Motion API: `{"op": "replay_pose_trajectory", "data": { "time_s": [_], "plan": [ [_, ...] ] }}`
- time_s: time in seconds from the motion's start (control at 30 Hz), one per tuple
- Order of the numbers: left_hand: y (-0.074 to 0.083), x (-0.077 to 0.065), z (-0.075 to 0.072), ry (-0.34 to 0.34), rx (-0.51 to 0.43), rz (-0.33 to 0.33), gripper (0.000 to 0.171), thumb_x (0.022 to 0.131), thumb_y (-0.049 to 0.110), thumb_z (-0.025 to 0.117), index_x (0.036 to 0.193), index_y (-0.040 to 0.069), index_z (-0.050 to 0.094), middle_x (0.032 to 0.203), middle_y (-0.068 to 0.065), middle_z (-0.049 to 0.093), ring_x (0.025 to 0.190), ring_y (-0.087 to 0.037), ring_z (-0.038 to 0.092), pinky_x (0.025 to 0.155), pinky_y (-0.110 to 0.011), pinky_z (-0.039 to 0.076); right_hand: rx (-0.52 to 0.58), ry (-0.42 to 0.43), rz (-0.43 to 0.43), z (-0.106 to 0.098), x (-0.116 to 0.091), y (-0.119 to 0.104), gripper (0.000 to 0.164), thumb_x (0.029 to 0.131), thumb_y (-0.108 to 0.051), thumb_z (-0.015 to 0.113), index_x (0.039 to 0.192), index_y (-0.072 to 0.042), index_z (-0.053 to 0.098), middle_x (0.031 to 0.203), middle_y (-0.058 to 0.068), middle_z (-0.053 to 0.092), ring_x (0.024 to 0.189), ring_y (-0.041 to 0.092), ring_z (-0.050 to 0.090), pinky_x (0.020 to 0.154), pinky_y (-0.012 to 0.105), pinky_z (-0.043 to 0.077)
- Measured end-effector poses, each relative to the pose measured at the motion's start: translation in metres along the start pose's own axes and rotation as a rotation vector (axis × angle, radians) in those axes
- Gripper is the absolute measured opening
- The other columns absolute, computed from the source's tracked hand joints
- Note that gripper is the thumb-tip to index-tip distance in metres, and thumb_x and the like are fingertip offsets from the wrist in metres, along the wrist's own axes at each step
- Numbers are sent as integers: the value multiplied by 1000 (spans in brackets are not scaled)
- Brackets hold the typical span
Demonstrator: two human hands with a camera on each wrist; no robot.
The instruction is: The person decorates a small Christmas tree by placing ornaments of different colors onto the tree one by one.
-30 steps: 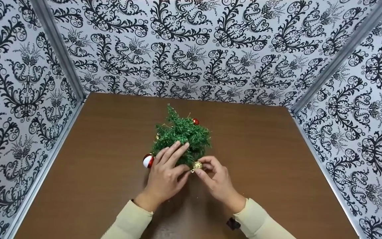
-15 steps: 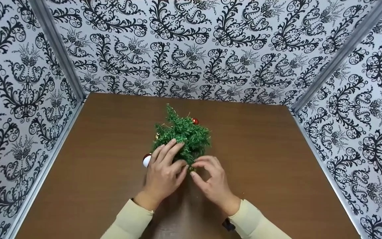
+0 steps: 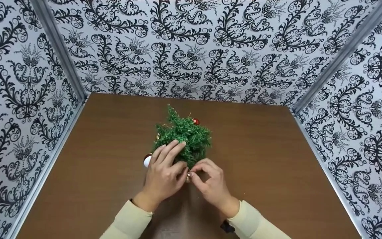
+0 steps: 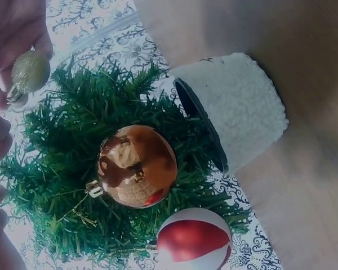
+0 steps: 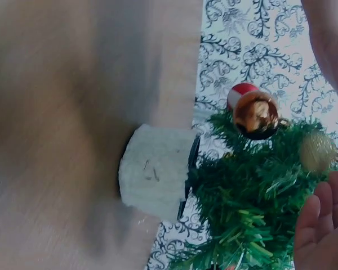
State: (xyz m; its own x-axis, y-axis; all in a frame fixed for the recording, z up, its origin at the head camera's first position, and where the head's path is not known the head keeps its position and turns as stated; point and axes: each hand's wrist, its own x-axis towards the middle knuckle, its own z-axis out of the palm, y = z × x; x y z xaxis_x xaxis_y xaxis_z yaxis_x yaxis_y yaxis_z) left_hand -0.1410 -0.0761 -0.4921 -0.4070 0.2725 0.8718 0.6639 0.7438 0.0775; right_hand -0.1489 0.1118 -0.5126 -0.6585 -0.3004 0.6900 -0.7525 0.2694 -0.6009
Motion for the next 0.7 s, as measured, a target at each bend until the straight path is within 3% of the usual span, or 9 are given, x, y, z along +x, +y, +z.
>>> {"op": "replay_pose_trajectory", "data": {
  "time_s": [0.3, 0.7],
  "plan": [
    [-4, 3, 2, -63, 89, 0, 13, 82, 17, 71, 71, 11, 68, 155, -11, 41, 143, -30, 35, 110, -51, 30, -10, 67, 126, -1, 16, -28, 14, 81, 12, 71, 83, -2, 68, 80, 6, 64, 70, 15, 59, 60, 32, 52],
    [-3, 5, 4, -92, 41, -29, 11, 81, 16, 73, 72, 11, 67, 155, -11, 40, 142, -28, 37, 110, -51, 29, -87, 141, 110, 4, 16, -29, 15, 80, 13, 71, 83, -1, 67, 81, 7, 61, 69, 18, 60, 57, 37, 54]
  ]
}}
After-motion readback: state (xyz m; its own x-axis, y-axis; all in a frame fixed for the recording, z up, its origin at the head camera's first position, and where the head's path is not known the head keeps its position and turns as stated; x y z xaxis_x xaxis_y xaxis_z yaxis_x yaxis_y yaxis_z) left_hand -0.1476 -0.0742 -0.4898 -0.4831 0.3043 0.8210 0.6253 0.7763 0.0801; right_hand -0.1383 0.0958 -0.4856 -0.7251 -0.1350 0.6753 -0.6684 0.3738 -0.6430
